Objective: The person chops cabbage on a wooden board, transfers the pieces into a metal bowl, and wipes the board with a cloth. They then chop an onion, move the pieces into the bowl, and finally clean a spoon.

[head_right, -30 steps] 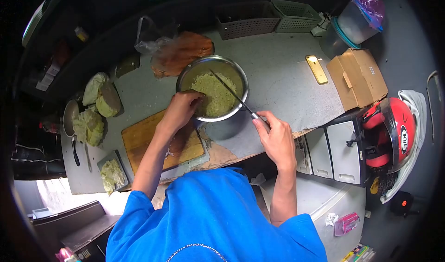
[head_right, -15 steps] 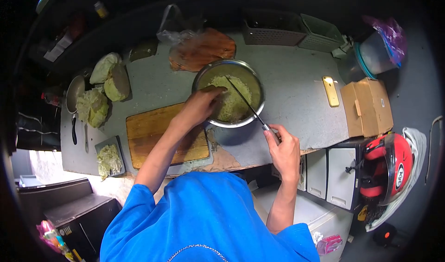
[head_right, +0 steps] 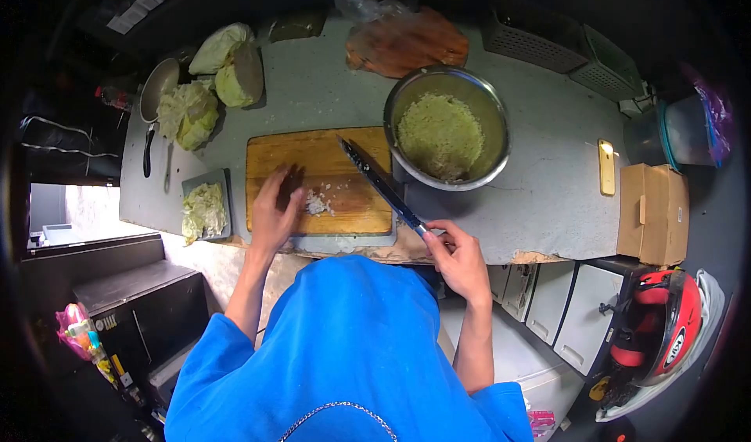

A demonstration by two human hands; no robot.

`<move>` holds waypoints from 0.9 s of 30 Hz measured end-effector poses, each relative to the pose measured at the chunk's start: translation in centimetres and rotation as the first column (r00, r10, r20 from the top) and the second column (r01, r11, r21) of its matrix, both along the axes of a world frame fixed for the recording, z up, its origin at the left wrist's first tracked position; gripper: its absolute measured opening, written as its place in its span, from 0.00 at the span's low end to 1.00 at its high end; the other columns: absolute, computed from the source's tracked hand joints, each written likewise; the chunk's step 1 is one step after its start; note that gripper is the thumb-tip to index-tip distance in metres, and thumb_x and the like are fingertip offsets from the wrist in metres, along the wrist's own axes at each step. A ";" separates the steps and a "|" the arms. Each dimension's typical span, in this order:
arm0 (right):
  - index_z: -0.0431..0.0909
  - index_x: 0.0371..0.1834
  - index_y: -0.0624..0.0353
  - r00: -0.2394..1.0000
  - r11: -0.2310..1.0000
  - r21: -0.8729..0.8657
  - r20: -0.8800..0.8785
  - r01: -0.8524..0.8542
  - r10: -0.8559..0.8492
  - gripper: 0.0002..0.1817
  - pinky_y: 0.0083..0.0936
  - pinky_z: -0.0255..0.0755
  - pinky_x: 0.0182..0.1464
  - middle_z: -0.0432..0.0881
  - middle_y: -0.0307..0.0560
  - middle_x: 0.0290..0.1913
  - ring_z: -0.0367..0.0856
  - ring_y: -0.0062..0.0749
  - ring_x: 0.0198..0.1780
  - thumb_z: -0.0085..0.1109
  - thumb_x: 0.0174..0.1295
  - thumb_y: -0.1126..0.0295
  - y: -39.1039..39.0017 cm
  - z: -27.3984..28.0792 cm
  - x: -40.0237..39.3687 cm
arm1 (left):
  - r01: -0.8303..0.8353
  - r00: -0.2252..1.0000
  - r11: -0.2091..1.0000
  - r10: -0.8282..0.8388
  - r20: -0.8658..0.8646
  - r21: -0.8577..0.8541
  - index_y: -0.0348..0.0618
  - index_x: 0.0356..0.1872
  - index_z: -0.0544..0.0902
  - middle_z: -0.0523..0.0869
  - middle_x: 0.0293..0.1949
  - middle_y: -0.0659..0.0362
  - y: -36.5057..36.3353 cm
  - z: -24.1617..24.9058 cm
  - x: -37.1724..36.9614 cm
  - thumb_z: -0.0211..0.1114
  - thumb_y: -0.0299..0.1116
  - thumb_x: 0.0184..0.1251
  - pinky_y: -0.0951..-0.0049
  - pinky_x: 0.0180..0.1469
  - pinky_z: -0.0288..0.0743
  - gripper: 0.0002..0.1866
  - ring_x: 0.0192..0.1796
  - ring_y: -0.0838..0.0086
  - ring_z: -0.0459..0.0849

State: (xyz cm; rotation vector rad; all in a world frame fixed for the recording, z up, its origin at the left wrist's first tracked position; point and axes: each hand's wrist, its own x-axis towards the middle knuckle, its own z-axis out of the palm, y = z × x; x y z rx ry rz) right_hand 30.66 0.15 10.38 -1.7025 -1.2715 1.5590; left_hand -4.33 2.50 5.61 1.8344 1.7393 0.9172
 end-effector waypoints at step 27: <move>0.81 0.51 0.61 0.958 0.977 -0.176 -0.276 -0.124 0.072 0.12 0.19 0.65 0.23 0.82 0.40 0.28 0.72 0.16 0.22 0.61 0.77 0.63 -2.2 -3.0 -3.8 | 0.234 0.932 0.958 -0.173 -0.320 0.165 0.36 0.72 0.74 0.77 0.72 0.46 0.2 -2.8 3.4 0.58 0.27 0.77 0.45 0.81 0.57 0.24 0.77 0.57 0.71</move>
